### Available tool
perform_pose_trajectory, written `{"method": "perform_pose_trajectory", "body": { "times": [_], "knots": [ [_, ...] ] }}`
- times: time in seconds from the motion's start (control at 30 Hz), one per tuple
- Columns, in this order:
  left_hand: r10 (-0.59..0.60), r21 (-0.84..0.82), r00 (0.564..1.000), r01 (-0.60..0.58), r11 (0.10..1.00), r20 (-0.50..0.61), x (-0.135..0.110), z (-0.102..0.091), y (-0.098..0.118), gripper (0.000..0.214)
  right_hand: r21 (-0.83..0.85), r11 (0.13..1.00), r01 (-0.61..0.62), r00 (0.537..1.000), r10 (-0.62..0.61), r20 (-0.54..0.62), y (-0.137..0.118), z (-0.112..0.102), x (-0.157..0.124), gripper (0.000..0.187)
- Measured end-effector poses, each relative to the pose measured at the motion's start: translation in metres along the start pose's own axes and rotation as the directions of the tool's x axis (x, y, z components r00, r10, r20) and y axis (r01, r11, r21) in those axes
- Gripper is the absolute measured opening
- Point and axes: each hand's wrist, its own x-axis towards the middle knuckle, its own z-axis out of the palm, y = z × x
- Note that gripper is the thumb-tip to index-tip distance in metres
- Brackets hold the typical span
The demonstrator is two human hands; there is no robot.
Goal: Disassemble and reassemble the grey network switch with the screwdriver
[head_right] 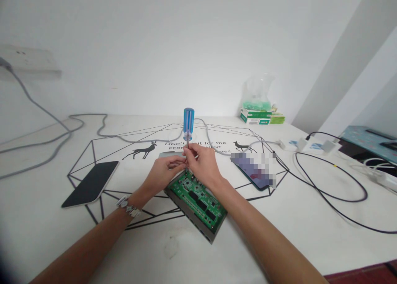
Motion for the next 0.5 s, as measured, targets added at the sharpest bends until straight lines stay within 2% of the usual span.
{"method": "perform_pose_trajectory", "body": {
  "times": [0.13, 0.23, 0.37, 0.5],
  "knots": [
    [0.030, 0.052, 0.999, -0.028, 0.998, -0.038, -0.0010, 0.0028, 0.0031, 0.018, -0.026, 1.000, -0.012, 0.997, 0.010, -0.070, -0.0025, 0.0006, 0.0006, 0.022],
    [0.036, 0.090, 0.996, -0.029, 0.995, -0.077, -0.0018, 0.0036, 0.0036, 0.017, 0.014, 0.999, -0.028, 0.990, 0.030, -0.139, -0.0006, 0.0010, 0.0022, 0.022],
    [0.029, 0.112, 0.993, -0.016, 0.994, -0.116, -0.0016, 0.0046, 0.0005, 0.017, 0.074, 0.996, -0.043, 0.992, 0.051, -0.112, 0.0006, 0.0017, 0.0035, 0.023],
    [0.033, 0.085, 0.993, -0.023, 0.996, -0.110, 0.0001, 0.0066, -0.0034, 0.017, 0.045, 0.999, -0.030, 0.997, 0.033, -0.068, -0.0009, 0.0033, 0.0027, 0.021]
  ]
}}
